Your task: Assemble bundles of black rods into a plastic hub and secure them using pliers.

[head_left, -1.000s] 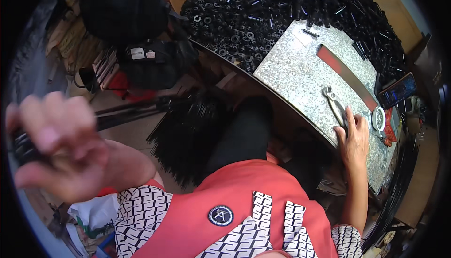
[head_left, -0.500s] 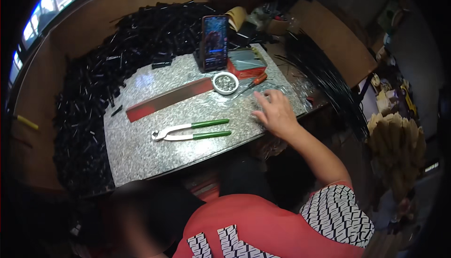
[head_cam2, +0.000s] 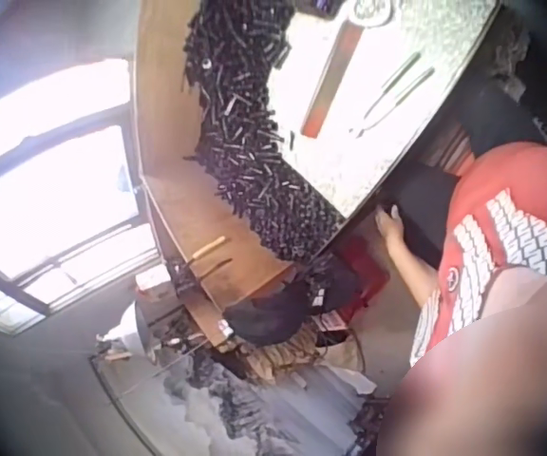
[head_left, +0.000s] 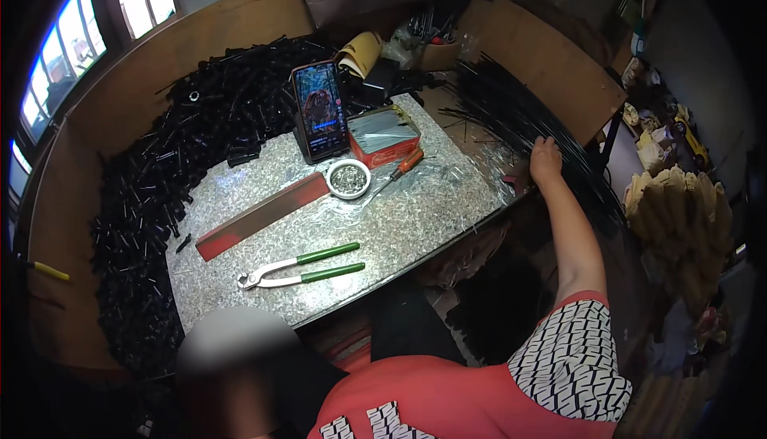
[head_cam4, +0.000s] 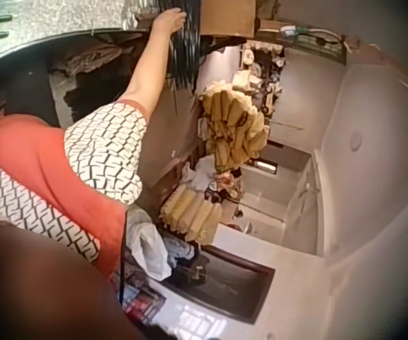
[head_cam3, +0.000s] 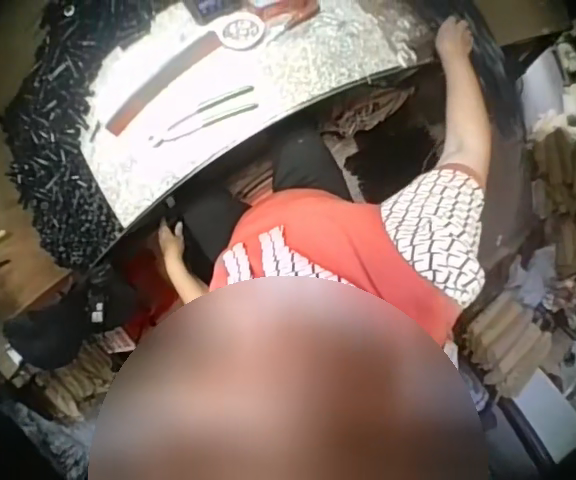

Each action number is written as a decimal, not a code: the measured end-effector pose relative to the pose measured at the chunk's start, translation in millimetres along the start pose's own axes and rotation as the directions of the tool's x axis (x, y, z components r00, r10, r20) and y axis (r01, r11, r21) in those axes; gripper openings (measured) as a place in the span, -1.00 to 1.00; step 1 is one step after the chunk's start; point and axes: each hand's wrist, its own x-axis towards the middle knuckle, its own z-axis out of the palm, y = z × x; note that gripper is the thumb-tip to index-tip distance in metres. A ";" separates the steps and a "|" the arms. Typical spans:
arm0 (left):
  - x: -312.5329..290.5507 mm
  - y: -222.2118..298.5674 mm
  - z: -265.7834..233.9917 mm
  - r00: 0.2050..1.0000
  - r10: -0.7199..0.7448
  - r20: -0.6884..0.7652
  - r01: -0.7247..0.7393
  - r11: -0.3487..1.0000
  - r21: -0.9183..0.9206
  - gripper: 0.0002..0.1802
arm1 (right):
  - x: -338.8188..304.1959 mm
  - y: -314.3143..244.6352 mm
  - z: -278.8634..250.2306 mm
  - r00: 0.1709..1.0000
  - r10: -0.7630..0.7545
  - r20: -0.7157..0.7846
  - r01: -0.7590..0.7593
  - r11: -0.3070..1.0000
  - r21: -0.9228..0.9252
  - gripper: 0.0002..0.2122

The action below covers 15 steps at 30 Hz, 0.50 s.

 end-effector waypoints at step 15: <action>-7.3 31.9 3.8 0.998 0.055 0.018 -0.055 0.998 0.015 -0.36 | 29.6 13.5 -17.1 0.970 -0.097 -0.222 0.122 0.987 0.102 -0.64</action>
